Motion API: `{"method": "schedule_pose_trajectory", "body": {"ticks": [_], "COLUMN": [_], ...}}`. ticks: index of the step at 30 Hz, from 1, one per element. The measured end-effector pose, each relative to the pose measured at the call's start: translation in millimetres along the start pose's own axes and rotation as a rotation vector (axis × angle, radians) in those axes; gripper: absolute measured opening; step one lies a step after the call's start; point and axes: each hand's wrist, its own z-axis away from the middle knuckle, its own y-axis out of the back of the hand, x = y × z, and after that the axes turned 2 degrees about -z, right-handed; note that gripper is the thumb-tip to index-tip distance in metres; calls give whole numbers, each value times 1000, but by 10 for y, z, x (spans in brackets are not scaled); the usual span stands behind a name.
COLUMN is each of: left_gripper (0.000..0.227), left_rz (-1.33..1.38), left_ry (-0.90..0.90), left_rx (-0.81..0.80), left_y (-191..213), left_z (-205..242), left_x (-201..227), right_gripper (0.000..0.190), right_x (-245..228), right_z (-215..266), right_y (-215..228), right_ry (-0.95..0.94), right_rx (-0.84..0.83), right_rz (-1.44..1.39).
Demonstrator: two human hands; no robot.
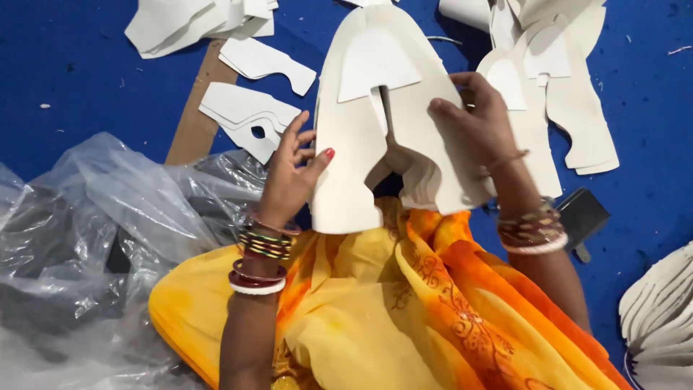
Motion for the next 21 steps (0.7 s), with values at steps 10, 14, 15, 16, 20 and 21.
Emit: {"method": "schedule_pose_trajectory", "body": {"ticks": [10, 14, 15, 16, 20, 21], "left_gripper": [137, 116, 115, 115, 115, 105], "left_rz": [-951, -833, -798, -795, -686, -699], "left_ry": [-186, 44, 153, 175, -14, -120], "left_rx": [247, 223, 147, 170, 252, 324], "left_y": [-597, -595, -557, -492, -14, 127], "left_z": [55, 43, 33, 33, -164, -229], "left_x": [169, 282, 370, 396, 42, -171], "right_gripper": [101, 143, 140, 140, 115, 80], "right_x": [222, 197, 203, 249, 136, 60], "right_z": [37, 86, 78, 51, -211, -283], "right_y": [-110, -186, -215, -161, 323, 535], "right_ry": [233, 375, 223, 236, 321, 164], "right_rx": [117, -69, -116, -144, -86, -23], "right_rz": [644, 635, 534, 531, 789, 780]}}
